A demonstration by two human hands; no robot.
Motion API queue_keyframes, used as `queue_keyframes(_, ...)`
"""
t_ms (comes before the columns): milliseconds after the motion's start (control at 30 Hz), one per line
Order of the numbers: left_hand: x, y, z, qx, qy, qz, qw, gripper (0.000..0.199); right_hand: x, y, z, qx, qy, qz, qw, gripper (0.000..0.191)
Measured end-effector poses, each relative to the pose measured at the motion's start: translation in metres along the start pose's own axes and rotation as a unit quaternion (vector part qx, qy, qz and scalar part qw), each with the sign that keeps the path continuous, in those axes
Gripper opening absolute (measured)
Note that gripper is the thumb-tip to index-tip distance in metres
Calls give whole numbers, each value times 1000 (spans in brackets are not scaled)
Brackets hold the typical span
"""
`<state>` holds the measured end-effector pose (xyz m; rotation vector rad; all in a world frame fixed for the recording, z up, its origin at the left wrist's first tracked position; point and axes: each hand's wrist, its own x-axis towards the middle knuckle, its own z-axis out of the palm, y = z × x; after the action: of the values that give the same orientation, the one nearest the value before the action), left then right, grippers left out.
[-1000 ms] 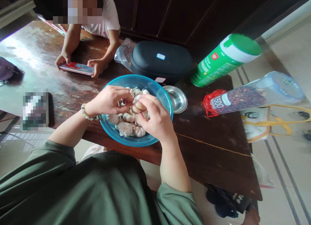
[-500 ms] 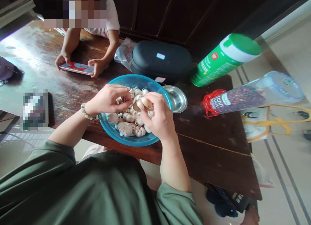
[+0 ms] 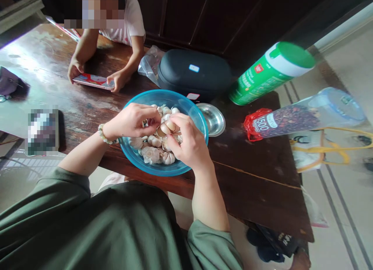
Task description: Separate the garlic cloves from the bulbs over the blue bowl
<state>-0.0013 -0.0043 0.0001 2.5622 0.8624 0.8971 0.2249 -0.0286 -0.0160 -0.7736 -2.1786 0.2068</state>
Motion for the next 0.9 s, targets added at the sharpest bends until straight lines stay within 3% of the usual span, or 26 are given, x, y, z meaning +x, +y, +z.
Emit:
queue_keyframes(300, 1, 0, -1, -2, -4, -22, 1000, 15, 2, -4, 0, -55, -3, -30, 998, 53)
queue_keyframes(533, 1, 0, -3, -46, 48, -40, 997, 22, 2, -3, 0, -55, 0, -26, 998, 49)
queue_keyframes(733, 3, 0, -4, -88, 2, -17, 996, 25, 2, -4, -1, -53, -12, -26, 998, 50)
queue_keyframes(900, 2, -2, -2, -69, 5, -16, 997, 18, 2, -5, 0, -47, -9, -39, 998, 49)
